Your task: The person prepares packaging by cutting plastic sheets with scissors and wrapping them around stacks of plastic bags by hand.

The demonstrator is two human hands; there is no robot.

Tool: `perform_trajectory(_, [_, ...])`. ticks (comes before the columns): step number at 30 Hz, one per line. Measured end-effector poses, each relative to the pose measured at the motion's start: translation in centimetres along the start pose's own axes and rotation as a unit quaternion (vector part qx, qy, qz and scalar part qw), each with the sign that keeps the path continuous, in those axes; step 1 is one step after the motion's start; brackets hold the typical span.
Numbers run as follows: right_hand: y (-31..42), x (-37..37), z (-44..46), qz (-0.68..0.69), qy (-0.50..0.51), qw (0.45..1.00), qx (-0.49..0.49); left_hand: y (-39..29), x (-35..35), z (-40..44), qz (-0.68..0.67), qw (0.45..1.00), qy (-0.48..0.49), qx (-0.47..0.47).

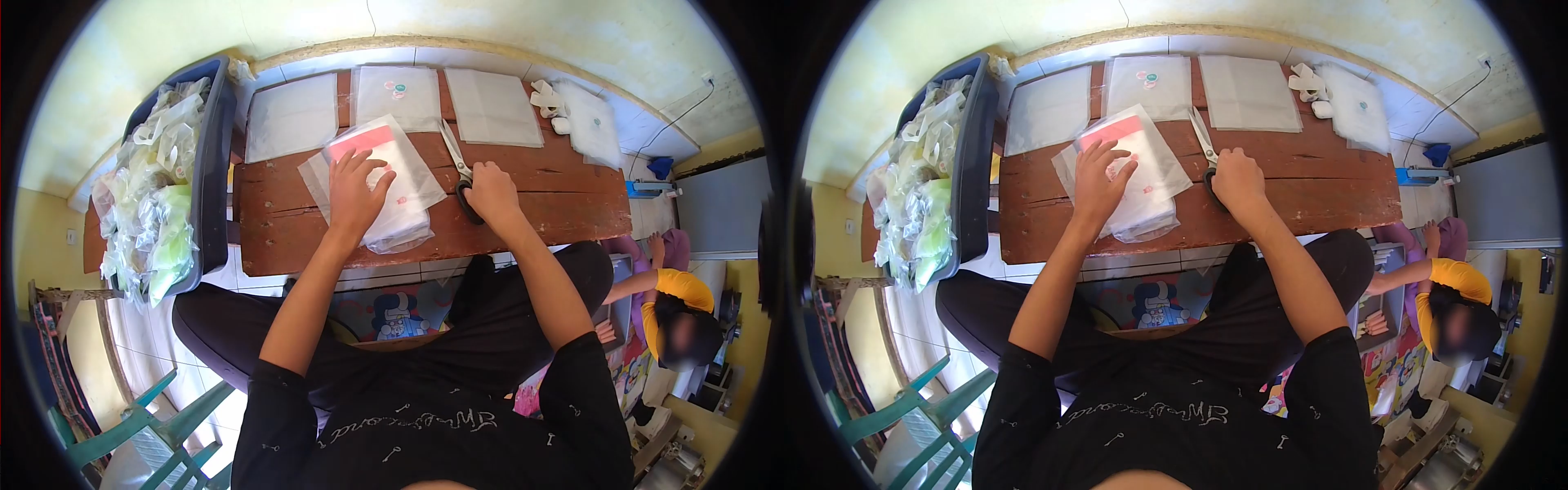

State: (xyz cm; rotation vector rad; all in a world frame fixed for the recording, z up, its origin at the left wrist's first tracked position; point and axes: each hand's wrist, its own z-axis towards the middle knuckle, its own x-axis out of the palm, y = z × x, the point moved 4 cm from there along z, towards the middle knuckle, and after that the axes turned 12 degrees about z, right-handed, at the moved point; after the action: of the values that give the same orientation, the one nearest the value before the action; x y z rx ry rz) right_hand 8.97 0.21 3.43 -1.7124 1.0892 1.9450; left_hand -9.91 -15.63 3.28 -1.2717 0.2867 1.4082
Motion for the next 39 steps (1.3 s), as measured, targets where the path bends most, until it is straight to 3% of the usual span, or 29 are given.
perform_trajectory(7, [3.3, -1.6, 0.4, 0.014, -0.012, 1.000, 0.003, -0.4, -5.1, 1.5, -0.044, 0.999, 0.006, 0.016])
perform_trajectory(9, [3.9, -1.2, 1.6, 0.149, -0.034, 0.986, -0.070, -0.4, -6.6, 1.3, -0.050, 0.999, 0.008, 0.008])
perform_trajectory(14, [3.2, 1.9, 2.8, 0.215, -0.048, 0.975, -0.039, 2.5, -7.2, -1.0, -0.103, 0.994, 0.030, -0.018])
perform_trajectory(16, [2.7, 2.3, 2.9, 0.225, -0.029, 0.974, -0.028, 4.8, -5.6, -2.6, -0.100, 0.981, 0.108, -0.127])
perform_trajectory(17, [2.7, 2.3, 2.9, 0.234, -0.027, 0.971, -0.033, 4.8, -5.5, -2.8, -0.101, 0.980, 0.106, -0.134])
perform_trajectory(19, [3.3, 2.5, 3.3, 0.245, -0.025, 0.968, -0.044, 4.6, -5.1, -2.8, -0.004, 0.984, 0.150, -0.098])
perform_trajectory(25, [3.3, 2.8, 3.5, 0.320, 0.067, 0.945, 0.019, 5.5, -4.2, -2.9, 0.017, 0.975, 0.194, -0.107])
perform_trajectory(34, [1.7, 2.5, 4.6, 0.345, 0.044, 0.937, 0.018, 6.8, -5.0, -2.2, 0.071, 0.960, 0.238, -0.132])
perform_trajectory(37, [2.2, 1.3, 4.4, 0.323, -0.001, 0.946, -0.023, 6.7, -5.1, -2.1, 0.069, 0.950, 0.271, -0.136])
perform_trajectory(39, [1.7, 1.1, 4.5, 0.360, -0.007, 0.933, 0.024, 6.3, -5.3, -2.1, 0.080, 0.950, 0.274, -0.124])
